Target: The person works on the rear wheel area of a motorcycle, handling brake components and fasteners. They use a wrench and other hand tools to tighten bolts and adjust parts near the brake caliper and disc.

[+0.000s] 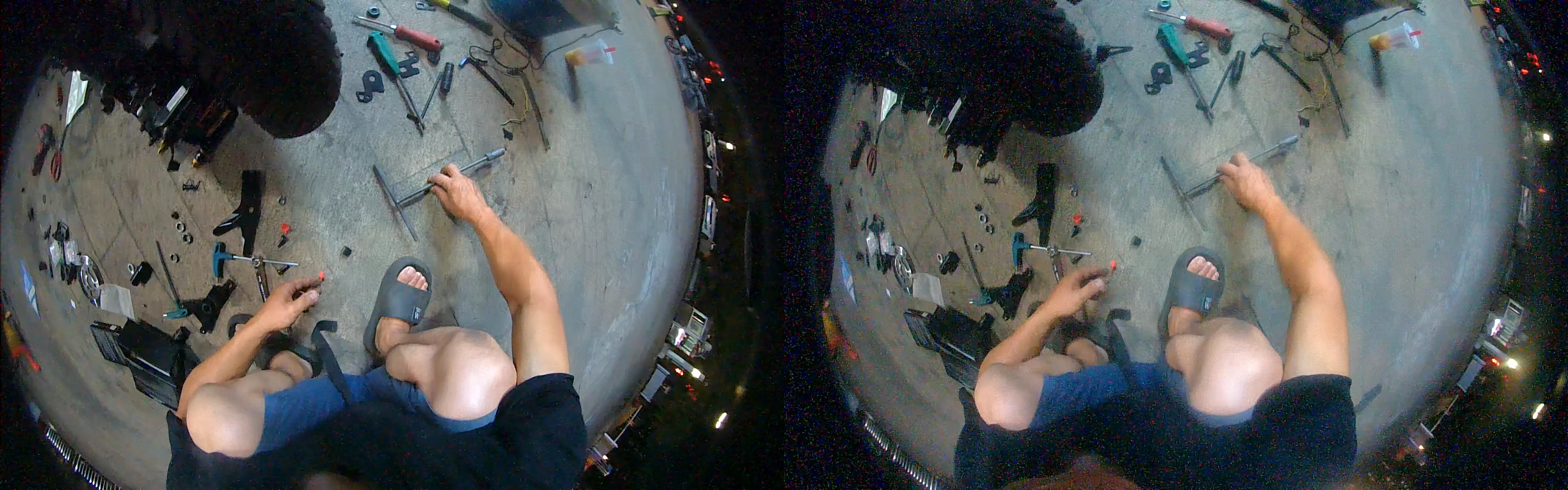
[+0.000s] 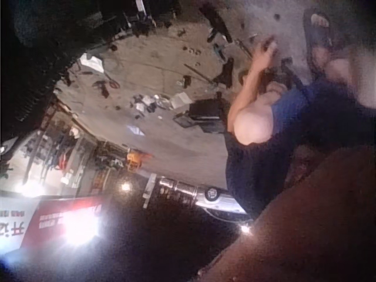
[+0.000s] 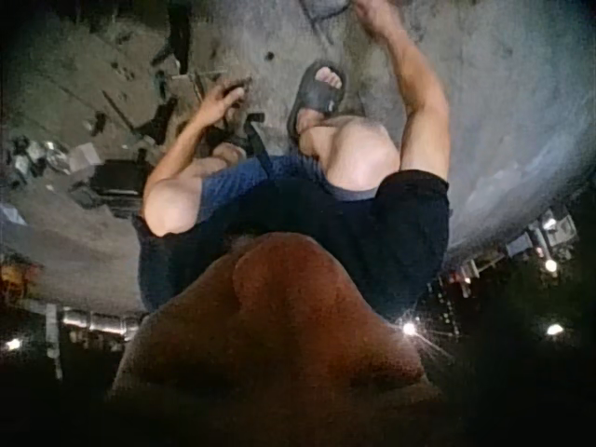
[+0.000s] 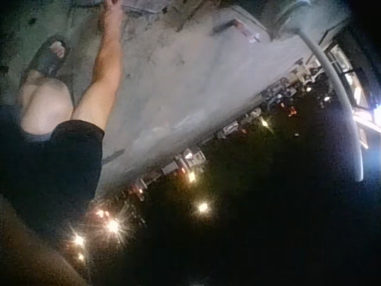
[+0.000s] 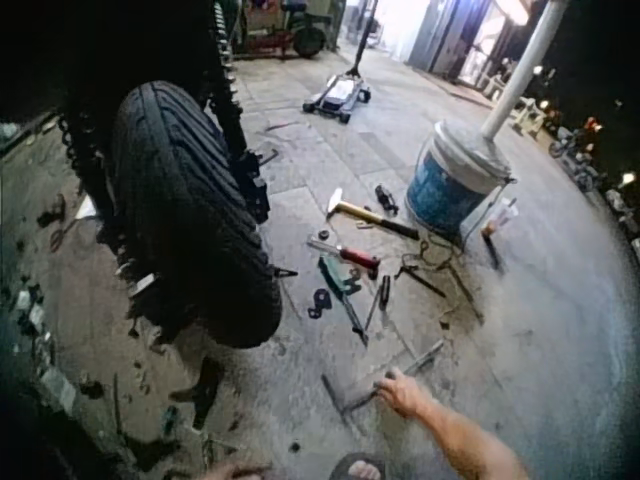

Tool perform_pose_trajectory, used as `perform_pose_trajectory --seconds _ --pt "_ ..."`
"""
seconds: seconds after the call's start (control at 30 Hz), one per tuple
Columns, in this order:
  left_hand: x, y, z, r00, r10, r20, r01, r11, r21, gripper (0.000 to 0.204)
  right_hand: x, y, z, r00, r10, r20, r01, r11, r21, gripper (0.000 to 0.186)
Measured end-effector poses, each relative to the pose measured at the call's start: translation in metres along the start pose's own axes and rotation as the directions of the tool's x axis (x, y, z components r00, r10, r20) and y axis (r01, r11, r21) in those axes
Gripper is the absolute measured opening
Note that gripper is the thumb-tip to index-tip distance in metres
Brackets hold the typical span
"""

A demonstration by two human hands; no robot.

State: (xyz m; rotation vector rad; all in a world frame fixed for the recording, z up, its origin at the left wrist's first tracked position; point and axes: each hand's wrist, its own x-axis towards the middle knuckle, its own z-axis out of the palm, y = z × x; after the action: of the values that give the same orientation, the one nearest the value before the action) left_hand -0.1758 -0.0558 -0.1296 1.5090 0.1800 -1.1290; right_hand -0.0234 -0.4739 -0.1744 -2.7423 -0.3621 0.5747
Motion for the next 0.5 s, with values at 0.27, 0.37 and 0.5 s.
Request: perform_pose_trajectory --seconds 0.27,0.37,0.5 --pt "0.002 -0.016 0.012 0.987 0.129 0.099 -0.156 0.923 0.353 0.046 0.025 -0.004 -0.038 0.972 -0.024 0.233 0.072 0.977 -0.202 0.035" --pt "-0.010 -0.025 0.015 0.989 0.086 0.121 -0.130 0.893 0.430 0.042 0.051 -0.015 -0.061 0.957 -0.153 0.247 0.188 0.974 -0.125 0.033" --pt "-0.002 -0.021 0.019 0.972 0.081 0.219 -0.168 0.893 0.417 0.036 0.080 -0.034 -0.062 0.959 -0.124 0.254 0.159 0.980 -0.120 0.036"
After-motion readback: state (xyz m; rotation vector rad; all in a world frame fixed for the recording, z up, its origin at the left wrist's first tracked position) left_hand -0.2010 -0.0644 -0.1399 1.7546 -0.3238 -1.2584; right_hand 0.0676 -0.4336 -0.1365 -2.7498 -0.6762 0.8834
